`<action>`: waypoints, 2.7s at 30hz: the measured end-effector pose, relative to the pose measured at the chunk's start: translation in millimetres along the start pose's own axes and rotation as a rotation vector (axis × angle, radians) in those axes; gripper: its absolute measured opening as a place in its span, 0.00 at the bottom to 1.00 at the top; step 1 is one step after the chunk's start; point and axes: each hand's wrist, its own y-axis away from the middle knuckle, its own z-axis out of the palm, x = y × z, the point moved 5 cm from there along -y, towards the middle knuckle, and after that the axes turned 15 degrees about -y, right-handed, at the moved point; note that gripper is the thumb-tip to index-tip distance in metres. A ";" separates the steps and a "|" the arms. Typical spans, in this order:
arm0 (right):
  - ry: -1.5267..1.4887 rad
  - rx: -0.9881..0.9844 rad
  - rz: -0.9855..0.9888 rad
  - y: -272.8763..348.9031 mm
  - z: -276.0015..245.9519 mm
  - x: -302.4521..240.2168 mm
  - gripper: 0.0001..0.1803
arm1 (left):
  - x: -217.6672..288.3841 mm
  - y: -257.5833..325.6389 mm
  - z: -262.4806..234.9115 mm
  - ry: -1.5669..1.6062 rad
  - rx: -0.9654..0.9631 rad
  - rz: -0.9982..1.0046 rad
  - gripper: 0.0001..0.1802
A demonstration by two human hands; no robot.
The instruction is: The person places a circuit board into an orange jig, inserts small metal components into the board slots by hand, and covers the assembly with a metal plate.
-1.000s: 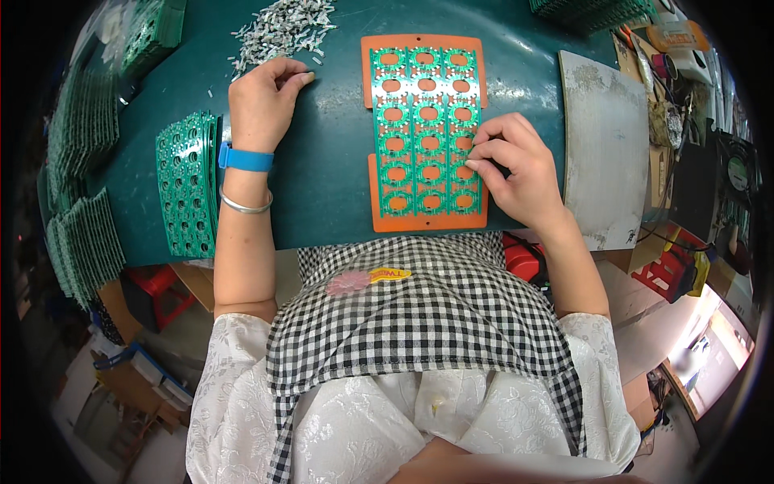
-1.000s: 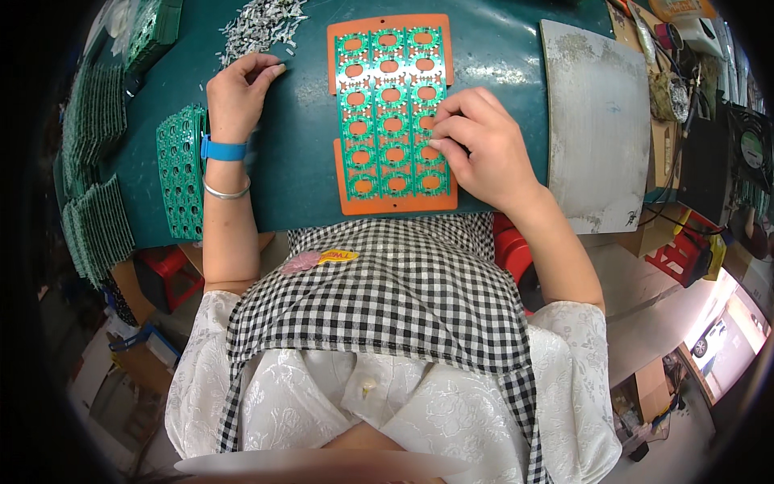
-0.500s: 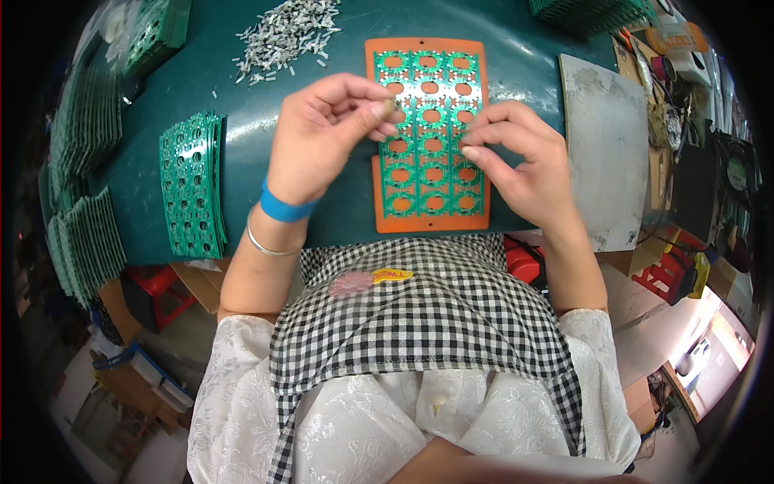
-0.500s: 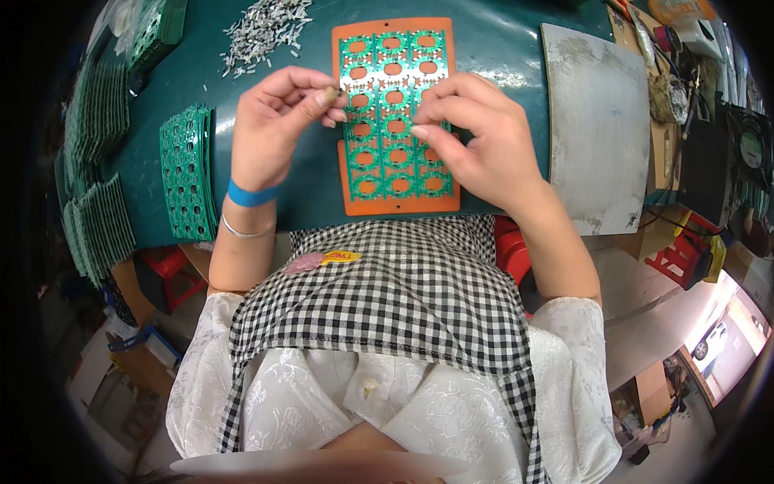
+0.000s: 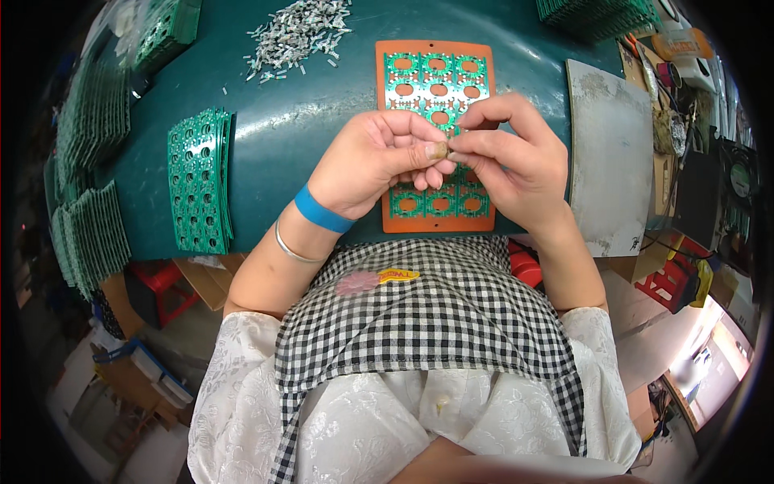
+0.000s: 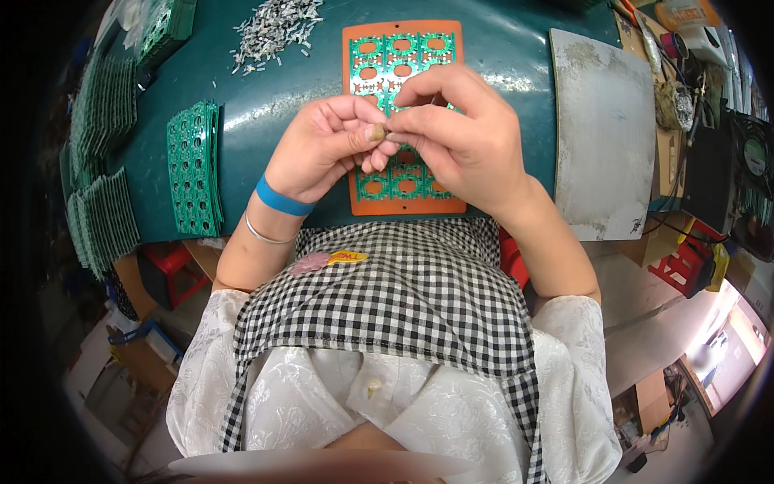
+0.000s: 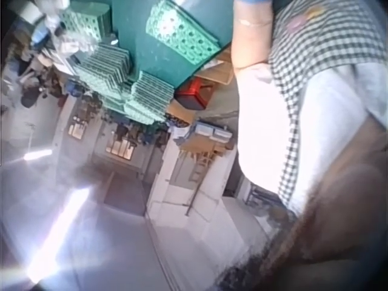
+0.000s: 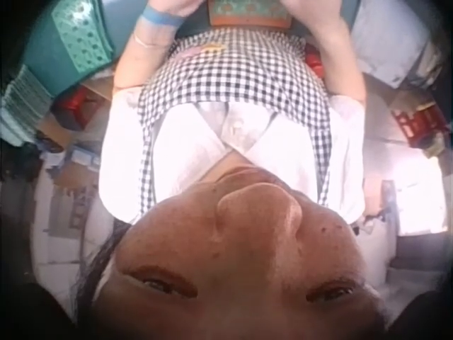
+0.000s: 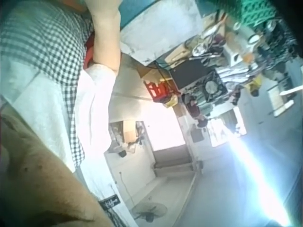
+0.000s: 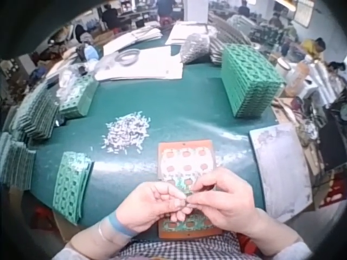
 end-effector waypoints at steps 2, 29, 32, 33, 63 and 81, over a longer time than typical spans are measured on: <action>-0.018 -0.040 -0.002 -2.9 -1.7 -4.7 0.09 | -5.5 -0.1 -0.2 0.023 -0.044 -0.038 0.07; 0.048 -0.253 0.270 69.1 -14.2 15.2 0.07 | 33.3 12.1 -107.6 -1.574 0.993 0.359 0.04; 0.053 -0.251 0.264 68.6 -14.2 15.0 0.07 | 33.9 12.2 -107.0 -1.570 0.987 0.378 0.03; 0.059 -0.255 0.265 68.4 -14.2 14.7 0.07 | 34.2 12.7 -106.8 -1.570 0.987 0.376 0.03; 1.070 0.362 0.872 182.2 -255.8 33.7 0.37 | 48.1 15.9 -56.4 -1.513 0.846 0.469 0.05; -0.608 0.654 0.698 136.1 -147.0 23.2 0.22 | 34.3 7.8 -21.1 -0.905 0.562 0.498 0.17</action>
